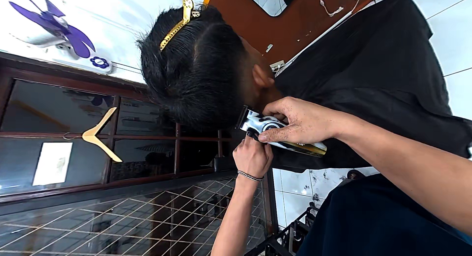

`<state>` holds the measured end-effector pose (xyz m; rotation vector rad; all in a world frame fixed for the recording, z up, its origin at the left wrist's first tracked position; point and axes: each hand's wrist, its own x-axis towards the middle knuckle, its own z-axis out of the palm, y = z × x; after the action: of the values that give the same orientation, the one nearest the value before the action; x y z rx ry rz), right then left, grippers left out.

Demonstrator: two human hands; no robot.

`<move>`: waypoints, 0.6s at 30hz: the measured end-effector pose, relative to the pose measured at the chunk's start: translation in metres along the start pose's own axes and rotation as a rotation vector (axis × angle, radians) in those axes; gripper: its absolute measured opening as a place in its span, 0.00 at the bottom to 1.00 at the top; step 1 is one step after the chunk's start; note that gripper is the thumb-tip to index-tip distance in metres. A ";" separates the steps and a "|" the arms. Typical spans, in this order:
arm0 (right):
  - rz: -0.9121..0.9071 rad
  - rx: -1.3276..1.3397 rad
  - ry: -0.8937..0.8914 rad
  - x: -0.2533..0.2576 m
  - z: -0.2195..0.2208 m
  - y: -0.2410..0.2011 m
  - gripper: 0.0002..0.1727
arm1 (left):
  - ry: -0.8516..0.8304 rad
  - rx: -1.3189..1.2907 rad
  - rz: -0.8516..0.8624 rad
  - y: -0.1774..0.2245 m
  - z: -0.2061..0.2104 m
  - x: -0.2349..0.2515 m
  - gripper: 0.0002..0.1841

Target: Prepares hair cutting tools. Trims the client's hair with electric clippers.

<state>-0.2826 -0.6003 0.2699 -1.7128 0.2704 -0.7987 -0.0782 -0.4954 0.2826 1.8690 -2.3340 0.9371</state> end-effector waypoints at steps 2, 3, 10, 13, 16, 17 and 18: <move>0.019 0.002 -0.002 -0.001 0.000 0.002 0.22 | -0.007 -0.004 0.003 0.000 0.000 0.000 0.15; 0.012 0.014 0.002 0.000 0.001 0.001 0.22 | -0.010 0.000 0.003 -0.001 0.001 0.000 0.16; 0.002 0.027 0.008 0.000 0.001 0.003 0.21 | -0.011 -0.007 -0.002 0.000 0.001 0.000 0.16; -0.025 0.037 0.019 0.002 0.001 -0.001 0.21 | -0.004 0.007 -0.004 0.000 0.002 -0.001 0.17; -0.007 0.026 0.013 0.000 0.001 -0.001 0.20 | -0.001 -0.005 -0.005 0.001 0.002 -0.001 0.17; 0.014 0.022 0.009 -0.001 0.001 0.001 0.20 | -0.007 -0.016 -0.006 0.001 0.002 -0.001 0.15; 0.031 0.018 0.007 -0.001 0.001 0.003 0.21 | -0.010 -0.022 -0.007 0.001 0.001 -0.001 0.15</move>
<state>-0.2823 -0.5998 0.2667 -1.6852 0.2926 -0.7820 -0.0784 -0.4954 0.2807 1.8768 -2.3319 0.9007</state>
